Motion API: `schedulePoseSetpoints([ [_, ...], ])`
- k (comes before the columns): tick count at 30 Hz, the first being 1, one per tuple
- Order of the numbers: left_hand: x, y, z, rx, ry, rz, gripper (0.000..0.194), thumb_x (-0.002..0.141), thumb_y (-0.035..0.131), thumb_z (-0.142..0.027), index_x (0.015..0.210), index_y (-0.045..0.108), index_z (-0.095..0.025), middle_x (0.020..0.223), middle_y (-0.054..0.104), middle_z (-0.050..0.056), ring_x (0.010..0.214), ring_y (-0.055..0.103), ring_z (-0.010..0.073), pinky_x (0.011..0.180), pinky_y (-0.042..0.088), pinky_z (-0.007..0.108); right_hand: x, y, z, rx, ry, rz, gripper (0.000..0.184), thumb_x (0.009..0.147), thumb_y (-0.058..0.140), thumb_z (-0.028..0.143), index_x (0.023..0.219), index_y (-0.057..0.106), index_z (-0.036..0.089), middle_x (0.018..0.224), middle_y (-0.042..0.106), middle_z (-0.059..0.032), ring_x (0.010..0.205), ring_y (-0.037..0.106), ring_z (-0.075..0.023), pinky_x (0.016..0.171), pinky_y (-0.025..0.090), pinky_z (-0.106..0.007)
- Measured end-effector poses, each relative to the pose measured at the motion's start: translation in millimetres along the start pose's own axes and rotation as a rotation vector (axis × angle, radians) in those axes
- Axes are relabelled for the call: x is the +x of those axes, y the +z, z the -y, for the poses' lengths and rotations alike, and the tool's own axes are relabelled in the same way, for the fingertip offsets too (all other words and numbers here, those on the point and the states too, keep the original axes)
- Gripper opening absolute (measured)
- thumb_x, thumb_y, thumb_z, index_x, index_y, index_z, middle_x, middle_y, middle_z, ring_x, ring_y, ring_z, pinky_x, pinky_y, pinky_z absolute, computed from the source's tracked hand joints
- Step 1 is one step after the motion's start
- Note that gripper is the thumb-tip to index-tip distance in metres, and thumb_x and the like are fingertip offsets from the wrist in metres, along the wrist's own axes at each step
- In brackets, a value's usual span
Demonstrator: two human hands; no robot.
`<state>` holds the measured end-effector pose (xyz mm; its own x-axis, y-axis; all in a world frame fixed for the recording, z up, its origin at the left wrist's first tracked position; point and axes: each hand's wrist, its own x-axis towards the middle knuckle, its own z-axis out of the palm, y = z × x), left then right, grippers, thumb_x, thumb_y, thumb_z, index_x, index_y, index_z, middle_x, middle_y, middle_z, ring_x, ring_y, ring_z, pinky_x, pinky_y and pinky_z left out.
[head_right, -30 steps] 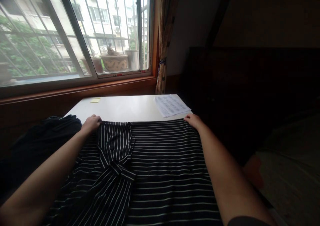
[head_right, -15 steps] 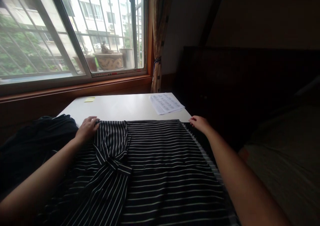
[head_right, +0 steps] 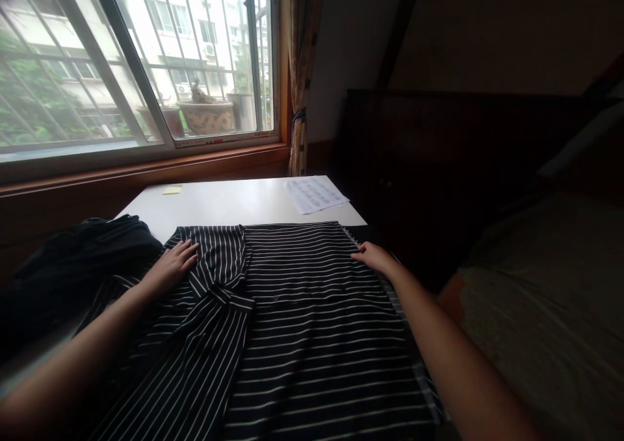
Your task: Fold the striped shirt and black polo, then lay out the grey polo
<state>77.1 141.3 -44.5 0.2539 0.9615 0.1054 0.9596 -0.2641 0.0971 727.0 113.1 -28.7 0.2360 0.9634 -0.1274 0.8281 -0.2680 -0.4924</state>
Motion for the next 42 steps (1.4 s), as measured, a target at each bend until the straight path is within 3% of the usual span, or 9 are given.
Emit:
schedulePoseSetpoints([
  [5, 3.5, -1.8, 1.5, 0.002, -0.039, 0.062, 0.061, 0.102, 0.023, -0.050, 0.158, 0.031, -0.026, 0.168, 0.021, 0.009, 0.155, 0.015, 0.0314, 0.120, 0.019, 0.058, -7.1, -2.0, -2.4, -0.081, -0.053, -0.077, 0.015, 0.087, 0.065, 0.035, 0.087, 0.068, 0.021, 0.087, 0.073, -0.0050, 0.085, 0.067, -0.0226, 0.069, 0.045, -0.028],
  [11, 8.3, -3.4, 3.5, 0.010, -0.055, 0.070, 0.061, 0.102, 0.025, -0.051, 0.158, 0.030, -0.027, 0.168, 0.018, 0.010, 0.155, 0.015, 0.0338, 0.119, 0.019, 0.059, -23.6, -2.5, -7.5, -0.069, -0.160, -0.132, 0.017, 0.088, 0.064, 0.039, 0.095, 0.068, 0.024, 0.082, 0.070, -0.0017, 0.080, 0.066, -0.0203, 0.070, 0.046, -0.027],
  [15, 16.1, -1.1, 5.4, 0.037, -0.076, 0.032, 0.061, 0.102, 0.029, -0.051, 0.157, 0.034, -0.025, 0.167, 0.024, 0.010, 0.153, 0.020, 0.0344, 0.118, 0.024, 0.057, -28.0, -3.4, -14.1, -0.086, -0.230, -0.225, 0.021, 0.085, 0.066, 0.038, 0.097, 0.069, 0.021, 0.088, 0.068, -0.0043, 0.085, 0.066, -0.0210, 0.078, 0.049, -0.029],
  [20, 32.3, 0.3, -0.7, 0.039, -0.166, 0.017, 0.063, 0.101, 0.026, -0.052, 0.155, 0.036, -0.022, 0.165, 0.030, 0.013, 0.151, 0.024, 0.0378, 0.116, 0.025, 0.064, -23.0, -7.5, -13.2, -0.089, -0.146, -0.324, 0.028, 0.083, 0.068, 0.038, 0.105, 0.071, 0.020, 0.099, 0.069, -0.0079, 0.092, 0.067, -0.0231, 0.084, 0.051, -0.032],
  [27, 45.9, 4.8, -4.8, 0.027, -0.239, 0.029, 0.063, 0.101, 0.023, -0.054, 0.155, 0.036, -0.024, 0.166, 0.026, 0.011, 0.151, 0.023, 0.0366, 0.115, 0.018, 0.071, 9.4, -10.1, 11.2, 0.079, 0.000, -0.231, 0.036, 0.082, 0.072, 0.041, 0.111, 0.071, 0.019, 0.100, 0.076, -0.0088, 0.094, 0.070, -0.0255, 0.085, 0.052, -0.033],
  [33, 44.8, 5.0, -4.9, 0.029, -0.244, -0.037, 0.061, 0.100, 0.025, -0.054, 0.151, 0.042, -0.026, 0.163, 0.034, 0.010, 0.150, 0.028, 0.0346, 0.115, 0.023, 0.069, 51.7, 4.9, 25.5, 0.157, 0.035, -0.229, 0.051, 0.075, 0.078, 0.041, 0.119, 0.068, 0.018, 0.094, 0.077, -0.0070, 0.087, 0.072, -0.0234, 0.079, 0.053, -0.031],
  [42, 54.9, 3.7, -3.3, 0.038, -0.269, -0.054, 0.061, 0.099, 0.026, -0.053, 0.149, 0.046, -0.024, 0.161, 0.037, 0.010, 0.149, 0.031, 0.0323, 0.116, 0.025, 0.066, 85.6, 12.9, 24.0, 0.209, 0.040, -0.266, 0.054, 0.071, 0.080, 0.032, 0.121, 0.066, 0.019, 0.093, 0.075, -0.0072, 0.082, 0.071, -0.0214, 0.074, 0.054, -0.030],
])
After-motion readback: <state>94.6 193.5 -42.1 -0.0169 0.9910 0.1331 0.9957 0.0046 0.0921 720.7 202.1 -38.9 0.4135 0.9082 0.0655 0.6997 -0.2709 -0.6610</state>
